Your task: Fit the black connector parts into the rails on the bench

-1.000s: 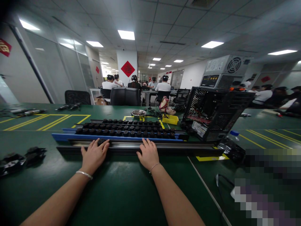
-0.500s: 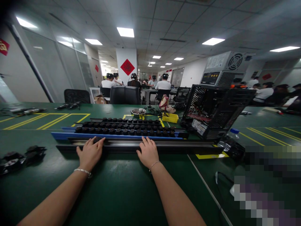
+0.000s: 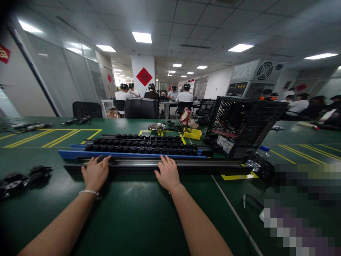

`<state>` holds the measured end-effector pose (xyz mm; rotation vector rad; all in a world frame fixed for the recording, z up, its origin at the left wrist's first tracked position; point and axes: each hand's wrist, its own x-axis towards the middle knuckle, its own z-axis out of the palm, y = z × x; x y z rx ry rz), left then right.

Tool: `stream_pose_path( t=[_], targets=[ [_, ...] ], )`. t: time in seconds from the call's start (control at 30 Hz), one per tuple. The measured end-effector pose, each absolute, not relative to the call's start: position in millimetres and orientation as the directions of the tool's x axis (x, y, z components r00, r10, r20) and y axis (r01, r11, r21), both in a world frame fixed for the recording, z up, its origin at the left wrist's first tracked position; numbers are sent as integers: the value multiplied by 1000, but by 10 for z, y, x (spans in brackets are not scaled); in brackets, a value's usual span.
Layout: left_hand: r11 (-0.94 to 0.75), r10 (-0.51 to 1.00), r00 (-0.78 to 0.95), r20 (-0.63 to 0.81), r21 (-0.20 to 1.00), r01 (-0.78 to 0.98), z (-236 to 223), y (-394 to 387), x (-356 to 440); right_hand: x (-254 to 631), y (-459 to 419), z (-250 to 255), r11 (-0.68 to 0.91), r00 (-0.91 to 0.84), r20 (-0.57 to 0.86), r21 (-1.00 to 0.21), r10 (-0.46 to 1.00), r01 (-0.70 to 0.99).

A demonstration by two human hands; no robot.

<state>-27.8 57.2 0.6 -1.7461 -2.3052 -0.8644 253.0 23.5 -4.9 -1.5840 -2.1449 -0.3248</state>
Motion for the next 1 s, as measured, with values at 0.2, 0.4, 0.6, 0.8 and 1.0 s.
stream_pose_path(
  t=[0.2, 0.4, 0.6, 0.8, 1.0],
  targets=[
    [165, 839, -326, 436, 366, 916, 4, 574, -298, 2531, 231, -44, 314, -238, 477, -84, 846, 946],
    [164, 830, -338, 443, 385, 908, 2, 599, -352, 2531, 233, -43, 312, -237, 482, -80, 844, 947],
    [195, 818, -360, 448, 373, 907, 5, 624, -459, 2531, 237, -52, 310, -237, 478, -78, 846, 948],
    [241, 805, -407, 432, 388, 889, 19, 641, -682, 2537, 221, -56, 309, -243, 477, -65, 845, 949],
    [265, 816, -424, 392, 398, 878, -35, 706, -928, 2546, 201, -52, 316, -252, 497, -48, 830, 947]
  ],
)
